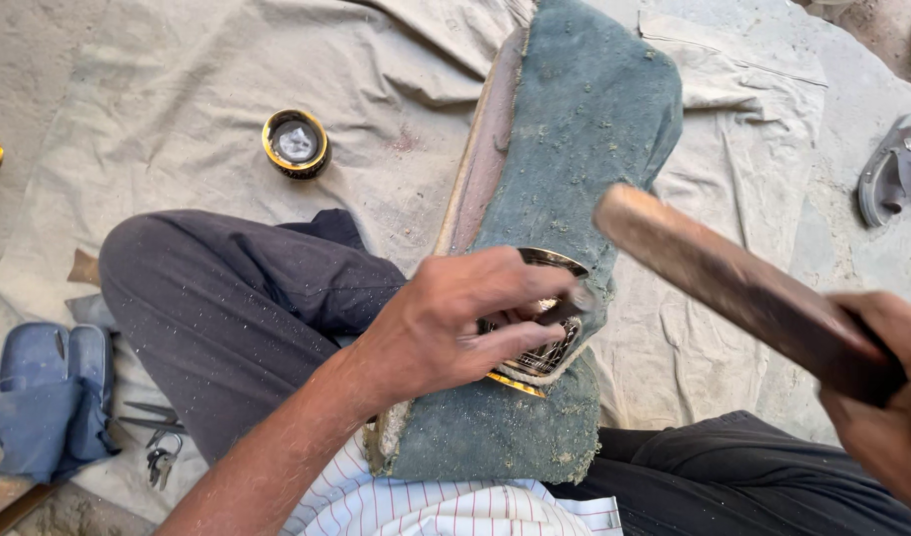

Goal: The person sits on the ground with a padded cushion on their lap and hammers a small brass vase using a wooden mallet and a metal punch, rotating and repositioning the vase to work the embossed pattern around its surface. Finished brass vessels and a small dish sit on the tarp beside them.

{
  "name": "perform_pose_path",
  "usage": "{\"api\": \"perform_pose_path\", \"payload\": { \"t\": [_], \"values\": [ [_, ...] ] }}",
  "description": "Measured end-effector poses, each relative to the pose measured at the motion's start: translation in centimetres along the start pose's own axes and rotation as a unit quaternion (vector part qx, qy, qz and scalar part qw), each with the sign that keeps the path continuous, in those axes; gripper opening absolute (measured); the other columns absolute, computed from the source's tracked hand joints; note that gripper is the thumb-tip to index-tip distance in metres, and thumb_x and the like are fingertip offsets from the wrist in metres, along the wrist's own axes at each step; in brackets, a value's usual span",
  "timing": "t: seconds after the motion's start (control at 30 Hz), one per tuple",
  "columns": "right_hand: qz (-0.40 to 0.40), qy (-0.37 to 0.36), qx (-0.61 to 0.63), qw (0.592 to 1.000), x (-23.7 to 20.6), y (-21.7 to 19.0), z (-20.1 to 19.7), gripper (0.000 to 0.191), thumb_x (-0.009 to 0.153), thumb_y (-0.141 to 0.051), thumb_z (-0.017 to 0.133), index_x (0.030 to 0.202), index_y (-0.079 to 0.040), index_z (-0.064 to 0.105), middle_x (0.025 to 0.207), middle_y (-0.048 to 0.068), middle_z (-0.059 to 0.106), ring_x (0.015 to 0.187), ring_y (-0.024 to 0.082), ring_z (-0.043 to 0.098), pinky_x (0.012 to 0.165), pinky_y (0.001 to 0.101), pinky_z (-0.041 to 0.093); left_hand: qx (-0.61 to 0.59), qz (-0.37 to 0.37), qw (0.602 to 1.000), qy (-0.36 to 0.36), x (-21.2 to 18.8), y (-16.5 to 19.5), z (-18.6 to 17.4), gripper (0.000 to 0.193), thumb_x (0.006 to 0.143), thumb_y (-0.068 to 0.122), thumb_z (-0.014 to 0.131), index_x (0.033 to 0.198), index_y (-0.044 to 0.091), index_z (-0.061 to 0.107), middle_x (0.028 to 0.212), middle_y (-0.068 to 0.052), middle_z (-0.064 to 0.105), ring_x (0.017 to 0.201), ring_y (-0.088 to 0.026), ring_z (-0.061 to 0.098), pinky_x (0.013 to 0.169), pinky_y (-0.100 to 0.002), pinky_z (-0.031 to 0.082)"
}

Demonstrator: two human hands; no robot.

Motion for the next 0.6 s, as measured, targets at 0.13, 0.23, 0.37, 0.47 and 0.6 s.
{"api": "perform_pose_path", "payload": {
  "t": [0.13, 0.23, 0.37, 0.47, 0.6],
  "values": [
    [0.089, -0.041, 0.165, 0.981, 0.1, -3.0, 0.9, 0.036, 0.081, -0.001, 0.083, 0.111, 0.001, 0.064, 0.08, 0.015, 0.063, 0.058, 0.025, 0.063, 0.053, 0.0404, 0.059, -0.102, -0.087, 0.988, 0.071, -0.1, -0.7, -1.4, 0.04, 0.092, 0.019, 0.081, 0.129, 0.012, 0.068, 0.093, 0.0, 0.07, 0.084, -0.006, 0.073, 0.073, -0.022, 0.066],
    [0.224, -0.114, 0.325, 0.912, -1.8, -2.8, 4.3, 0.042, 0.081, 0.002, 0.085, 0.116, 0.005, 0.063, 0.084, 0.023, 0.066, 0.065, 0.034, 0.066, 0.053, 0.0547, 0.059, -0.07, -0.087, 0.991, 0.068, 0.9, -0.6, -1.1, 0.044, 0.092, 0.018, 0.081, 0.133, 0.01, 0.066, 0.097, -0.001, 0.072, 0.087, -0.007, 0.074, 0.071, -0.021, 0.068],
    [0.108, -0.067, 0.465, 0.876, -1.5, -2.3, 4.1, 0.055, 0.08, 0.002, 0.081, 0.129, 0.002, 0.058, 0.095, 0.019, 0.071, 0.089, 0.028, 0.072, 0.078, 0.0509, 0.061, -0.049, -0.085, 0.995, 0.032, 2.3, -0.9, 0.2, 0.048, 0.09, 0.018, 0.082, 0.133, 0.009, 0.065, 0.095, -0.001, 0.074, 0.085, -0.008, 0.072, 0.069, -0.022, 0.065],
    [-0.014, -0.097, 0.697, 0.711, 0.5, -1.3, 4.2, 0.056, 0.085, 0.002, 0.078, 0.135, -0.003, 0.054, 0.099, 0.017, 0.069, 0.094, 0.027, 0.071, 0.082, 0.0517, 0.061, -0.039, -0.098, 0.994, 0.006, 2.7, -0.9, 0.7, 0.046, 0.088, 0.018, 0.082, 0.13, 0.009, 0.066, 0.089, -0.001, 0.072, 0.079, -0.008, 0.069, 0.066, -0.024, 0.062],
    [0.006, -0.093, 0.695, 0.713, -0.9, 1.5, 5.7, 0.058, 0.088, 0.003, 0.075, 0.139, -0.008, 0.049, 0.102, 0.014, 0.066, 0.098, 0.026, 0.07, 0.082, 0.0501, 0.06, -0.022, -0.107, 0.993, -0.038, 3.7, -0.8, 1.4, 0.04, 0.09, 0.018, 0.082, 0.124, 0.008, 0.065, 0.085, -0.002, 0.07, 0.075, -0.008, 0.068, 0.065, -0.026, 0.06]
  ]
}}
Point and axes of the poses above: each hand's wrist, its own x-axis towards the middle knuckle, its own z-axis out of the palm, y = z × x, the point moved 9 cm from there along x, towards the middle knuckle
